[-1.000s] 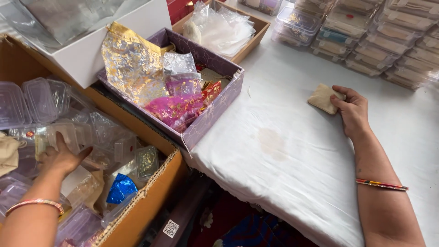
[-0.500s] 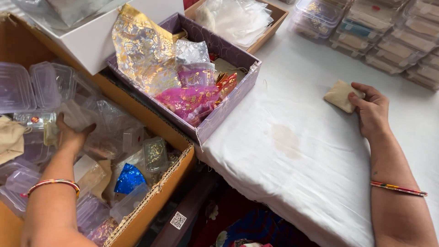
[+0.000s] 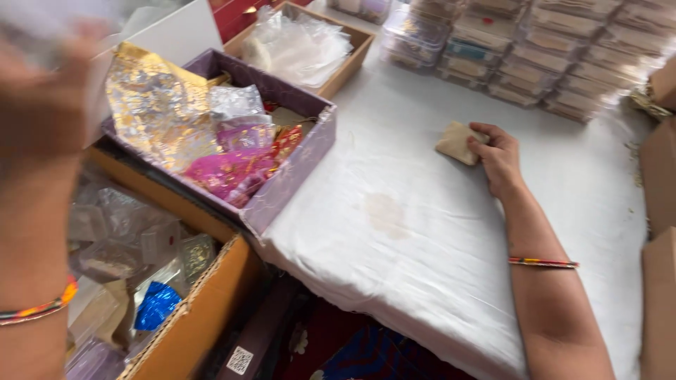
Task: The person ties a small beige pouch, places it into a clear plastic container, and stacks the container. They then take a beaded necklace from a box, coil it, place it into a clear plastic bag, and finally put the bagged necklace into a beige pouch.
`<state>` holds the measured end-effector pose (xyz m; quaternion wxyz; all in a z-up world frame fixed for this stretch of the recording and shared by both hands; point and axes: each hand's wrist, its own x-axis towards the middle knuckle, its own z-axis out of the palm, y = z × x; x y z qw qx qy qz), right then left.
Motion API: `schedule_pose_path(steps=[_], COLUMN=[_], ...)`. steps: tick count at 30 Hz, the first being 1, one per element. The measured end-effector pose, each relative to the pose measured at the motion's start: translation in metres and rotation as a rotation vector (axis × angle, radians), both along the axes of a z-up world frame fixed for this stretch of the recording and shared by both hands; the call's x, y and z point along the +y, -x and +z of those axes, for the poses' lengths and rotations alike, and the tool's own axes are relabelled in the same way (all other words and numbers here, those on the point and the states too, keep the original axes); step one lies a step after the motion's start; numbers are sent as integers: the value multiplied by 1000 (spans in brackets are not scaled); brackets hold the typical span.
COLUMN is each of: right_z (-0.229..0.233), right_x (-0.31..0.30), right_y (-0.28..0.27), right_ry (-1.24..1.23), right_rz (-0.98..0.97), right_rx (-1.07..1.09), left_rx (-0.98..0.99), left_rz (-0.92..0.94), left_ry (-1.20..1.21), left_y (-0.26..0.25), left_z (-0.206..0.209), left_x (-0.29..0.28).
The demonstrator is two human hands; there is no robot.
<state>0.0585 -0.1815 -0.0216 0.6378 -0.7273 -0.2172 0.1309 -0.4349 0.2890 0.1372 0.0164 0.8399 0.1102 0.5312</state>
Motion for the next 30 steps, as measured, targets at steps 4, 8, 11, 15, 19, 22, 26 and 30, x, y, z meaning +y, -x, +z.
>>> schedule_pose_path(steps=[4,8,11,15,19,22,26,30], right_z=[-10,-6,-29,-24,-9,3,18,33], right_x=[-1,-6,-9,-11,-8,-2,4,7], right_y=[-10,-13,-39,-38,-19,-6,14,38], right_ry=[-21,-44,-192,-87,-52,-62,-145,-9], right_rz=[9,-99,-190,-464,-503,-490,-393,-245], right_rx=[-75,-73,-116,-187,-241,-382,-984,-1314], left_rx=[140,346,460,250,460,476,598,368], left_rz=[-228,-233,-152,-89,-242,-432,-492,-565], left_ry=[-133,-210,-141,-370,-238,-65,463,715], left_y=[-143,-278,-339,-400,-398,-405,-415,-413], left_z=[52,22,-15,-112,-140,-157,-167,-159], left_x=[-174,-251,-290,-288,-287,-271,-257,-259])
